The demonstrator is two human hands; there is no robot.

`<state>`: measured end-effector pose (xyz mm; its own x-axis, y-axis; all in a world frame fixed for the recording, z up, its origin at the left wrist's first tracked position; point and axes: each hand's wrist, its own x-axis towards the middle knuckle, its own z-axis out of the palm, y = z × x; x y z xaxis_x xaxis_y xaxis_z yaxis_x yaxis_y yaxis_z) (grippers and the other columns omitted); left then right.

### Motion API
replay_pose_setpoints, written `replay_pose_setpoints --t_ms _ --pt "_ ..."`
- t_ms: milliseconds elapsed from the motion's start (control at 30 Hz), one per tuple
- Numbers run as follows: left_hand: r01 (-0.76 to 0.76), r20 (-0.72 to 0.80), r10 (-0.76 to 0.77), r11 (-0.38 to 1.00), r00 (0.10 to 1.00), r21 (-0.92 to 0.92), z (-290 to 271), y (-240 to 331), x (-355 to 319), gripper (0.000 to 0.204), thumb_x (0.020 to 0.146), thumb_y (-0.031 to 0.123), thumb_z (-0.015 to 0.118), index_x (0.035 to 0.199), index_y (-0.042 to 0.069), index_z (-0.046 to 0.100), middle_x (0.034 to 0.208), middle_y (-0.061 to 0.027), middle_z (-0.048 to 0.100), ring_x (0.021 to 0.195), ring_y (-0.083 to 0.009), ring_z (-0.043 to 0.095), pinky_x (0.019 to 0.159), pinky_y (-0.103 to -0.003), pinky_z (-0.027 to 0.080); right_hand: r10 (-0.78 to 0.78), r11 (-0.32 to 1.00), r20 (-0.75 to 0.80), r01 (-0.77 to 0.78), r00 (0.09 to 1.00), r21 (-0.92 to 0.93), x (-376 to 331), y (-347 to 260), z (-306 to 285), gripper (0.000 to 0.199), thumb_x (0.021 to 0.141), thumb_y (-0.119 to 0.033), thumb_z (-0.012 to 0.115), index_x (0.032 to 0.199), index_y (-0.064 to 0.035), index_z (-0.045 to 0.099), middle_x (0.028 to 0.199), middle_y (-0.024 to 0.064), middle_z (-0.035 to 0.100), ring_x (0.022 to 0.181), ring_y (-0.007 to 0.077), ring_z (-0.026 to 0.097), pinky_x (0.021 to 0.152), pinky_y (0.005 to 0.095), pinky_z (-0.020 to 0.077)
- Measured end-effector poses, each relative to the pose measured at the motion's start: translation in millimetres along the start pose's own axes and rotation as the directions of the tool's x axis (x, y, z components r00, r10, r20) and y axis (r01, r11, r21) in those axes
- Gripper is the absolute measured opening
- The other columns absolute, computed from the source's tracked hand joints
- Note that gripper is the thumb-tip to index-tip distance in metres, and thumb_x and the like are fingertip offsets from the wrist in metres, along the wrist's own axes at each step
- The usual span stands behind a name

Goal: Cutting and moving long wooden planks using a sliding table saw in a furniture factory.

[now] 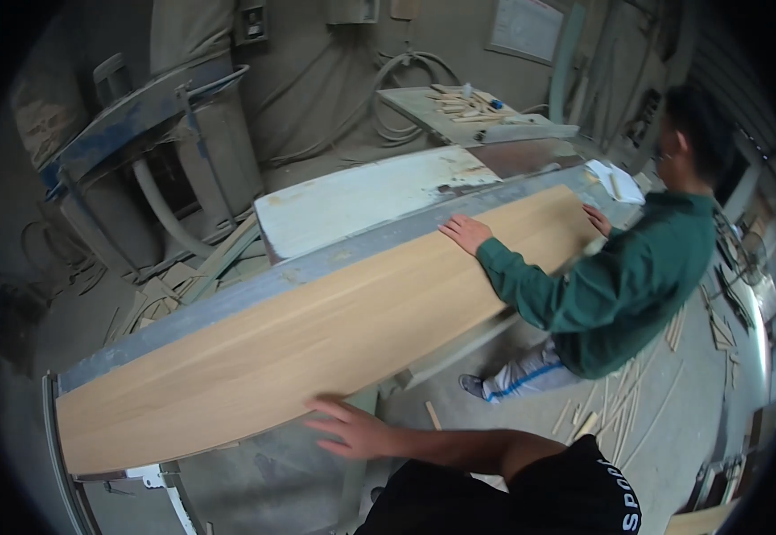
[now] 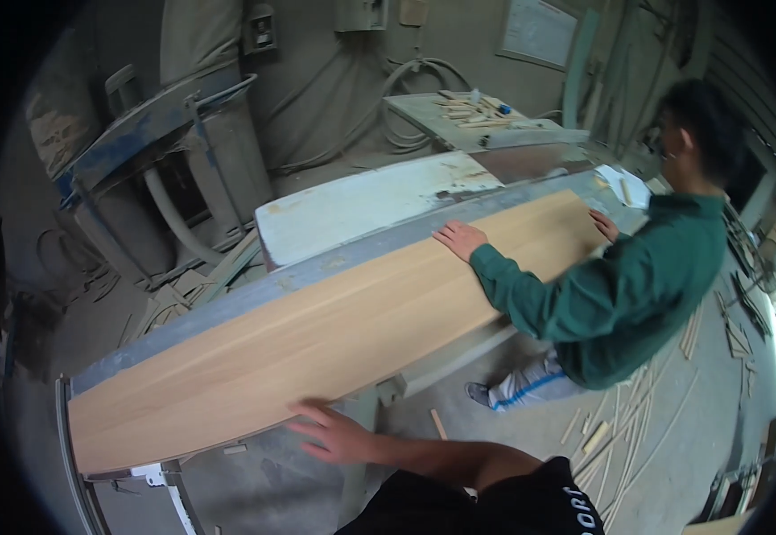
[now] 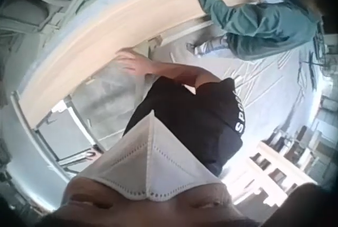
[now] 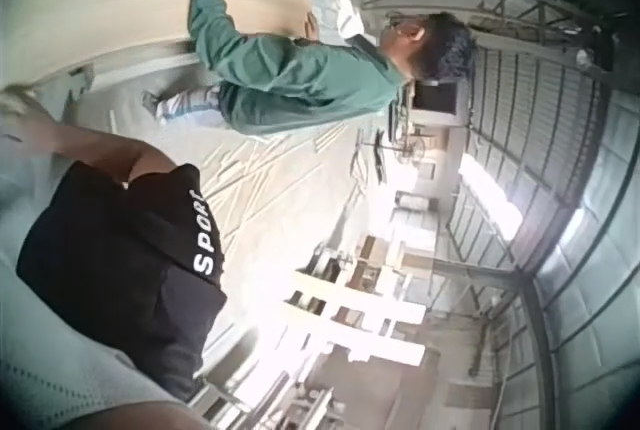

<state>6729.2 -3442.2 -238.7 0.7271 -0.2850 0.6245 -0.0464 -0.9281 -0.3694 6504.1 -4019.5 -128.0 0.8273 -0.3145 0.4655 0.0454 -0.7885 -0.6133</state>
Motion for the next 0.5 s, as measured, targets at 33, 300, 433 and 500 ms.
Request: replay_pose_setpoints --t_ms 33,300,433,500 --pt "-0.001 -0.007 0.001 0.996 1.000 0.086 13.2 -2.0 -5.4 0.058 0.087 0.050 0.052 0.128 0.009 0.048 0.108 -0.0192 0.056 0.098 -0.0353 0.055 0.082 -0.047 0.046 0.056 0.998 0.003 -0.056 0.998 0.002 -38.4 -5.6 -0.9 0.042 0.083 -0.020 0.063 0.121 -0.0052 0.053 0.134 0.0178 0.040 0.123 0.0338 0.041 0.100 0.0384 0.0389" --pt "0.058 -0.110 0.023 0.733 0.994 0.678 83.8 59.1 -2.4 0.057 0.088 0.049 0.051 0.127 0.008 0.050 0.114 -0.0195 0.054 0.102 -0.0343 0.054 0.086 -0.045 0.044 0.811 0.579 -0.006 -0.803 0.585 -0.143 -234.2 3.2 -24.7 0.053 0.085 -0.038 0.059 0.125 -0.0037 0.051 0.132 0.0214 0.044 0.123 0.0341 0.043 0.101 0.0382 0.0373" --pt "0.134 -0.173 0.051 0.435 0.984 0.890 99.9 83.5 10.4 0.056 0.088 0.048 0.050 0.126 0.008 0.051 0.116 -0.0196 0.053 0.105 -0.0337 0.054 0.088 -0.044 0.043 0.863 0.487 -0.061 -0.859 0.501 -0.159 -294.5 36.2 -36.7 0.055 0.083 -0.042 0.059 0.120 -0.0021 0.055 0.127 0.0214 0.050 0.120 0.0349 0.046 0.100 0.0379 0.0382" --pt "0.177 -0.202 0.074 0.259 0.976 0.949 108.7 95.2 16.7 0.056 0.088 0.048 0.050 0.126 0.007 0.052 0.118 -0.0197 0.053 0.106 -0.0335 0.054 0.089 -0.043 0.043 0.923 0.359 -0.100 -0.924 0.372 -0.129 -314.2 39.7 -38.2 0.052 0.083 -0.044 0.059 0.116 -0.0043 0.059 0.119 0.0209 0.056 0.119 0.0344 0.046 0.100 0.0381 0.0379"
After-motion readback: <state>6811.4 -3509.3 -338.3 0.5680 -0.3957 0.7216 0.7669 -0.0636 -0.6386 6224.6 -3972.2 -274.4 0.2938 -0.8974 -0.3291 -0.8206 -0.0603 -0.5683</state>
